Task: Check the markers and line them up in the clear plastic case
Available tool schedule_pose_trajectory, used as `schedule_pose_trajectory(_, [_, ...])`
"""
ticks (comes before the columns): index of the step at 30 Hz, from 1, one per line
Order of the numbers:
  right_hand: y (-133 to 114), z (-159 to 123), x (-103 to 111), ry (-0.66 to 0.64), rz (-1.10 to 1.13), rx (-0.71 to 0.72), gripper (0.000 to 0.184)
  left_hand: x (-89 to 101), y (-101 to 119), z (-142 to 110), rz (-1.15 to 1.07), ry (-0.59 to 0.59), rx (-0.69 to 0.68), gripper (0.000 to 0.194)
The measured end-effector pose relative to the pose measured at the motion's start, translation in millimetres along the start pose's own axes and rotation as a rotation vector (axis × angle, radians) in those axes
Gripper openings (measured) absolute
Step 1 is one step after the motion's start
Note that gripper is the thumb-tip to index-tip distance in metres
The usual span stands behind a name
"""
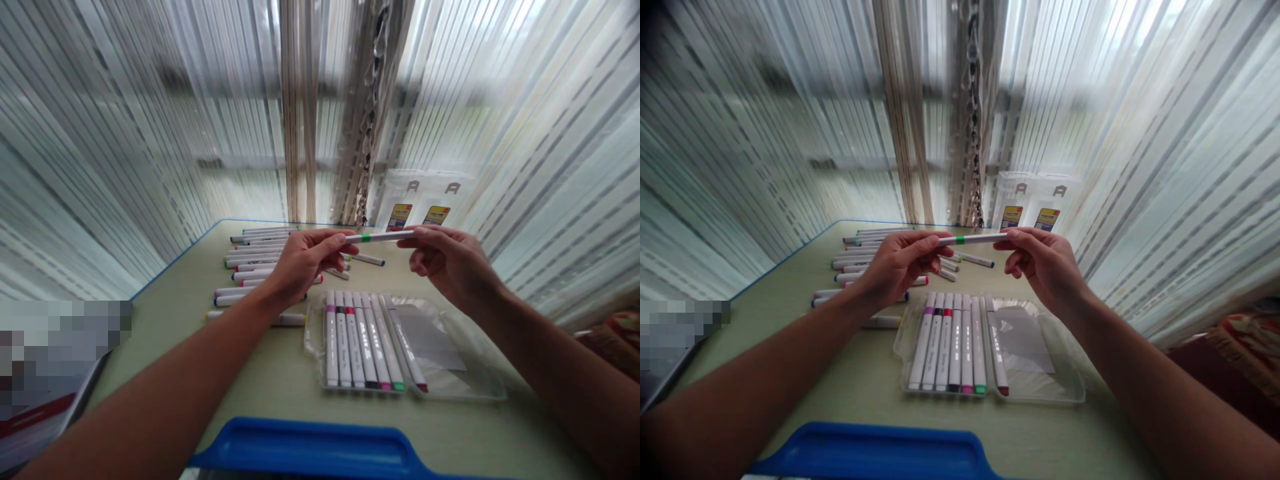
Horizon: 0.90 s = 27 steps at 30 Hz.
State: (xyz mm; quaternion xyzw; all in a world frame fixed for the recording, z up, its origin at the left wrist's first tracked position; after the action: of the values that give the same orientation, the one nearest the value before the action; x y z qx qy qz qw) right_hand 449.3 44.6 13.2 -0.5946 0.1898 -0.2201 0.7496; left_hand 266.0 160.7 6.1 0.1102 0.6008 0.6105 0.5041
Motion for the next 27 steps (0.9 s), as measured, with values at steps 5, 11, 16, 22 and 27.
schedule_pose_trajectory(5, [0.0,-1.7,-1.8,-0.014,-0.012,-0.016,0.010,-1.7,-2.2,1.1,-0.025,-0.064,0.018,0.023])
schedule_pose_trajectory(11, [0.4,-3.2,-2.3,-0.038,-0.009,-0.021,0.008,-2.2,-6.7,1.4,-0.091,-0.107,0.077,0.021])
schedule_pose_trajectory(16, [1.9,-5.0,-5.0,-0.078,-0.034,-0.002,0.008,-1.8,-8.9,1.3,-0.057,-0.068,0.100,0.019])
schedule_pose_trajectory(22, [2.3,-6.9,-8.9,-0.094,-0.058,0.052,0.015,4.4,-11.5,1.2,0.107,0.018,0.098,0.022])
schedule_pose_trajectory(27, [0.5,-7.9,-10.6,-0.095,-0.147,0.126,0.014,5.3,-10.3,1.5,0.212,0.037,0.068,0.022])
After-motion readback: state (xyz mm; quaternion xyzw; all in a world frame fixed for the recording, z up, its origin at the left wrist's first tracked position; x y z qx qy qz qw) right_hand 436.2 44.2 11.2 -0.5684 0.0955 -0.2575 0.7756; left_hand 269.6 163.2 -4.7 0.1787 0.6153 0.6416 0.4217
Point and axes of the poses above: each hand's wrist, its own z-axis towards the middle knuckle, its own x-axis out of the back of the hand, y = z × x, the point moved 6 cm from there along z, towards the middle knuckle, and after that the axes turned 12 degrees about -z, right-handed, at the moved point
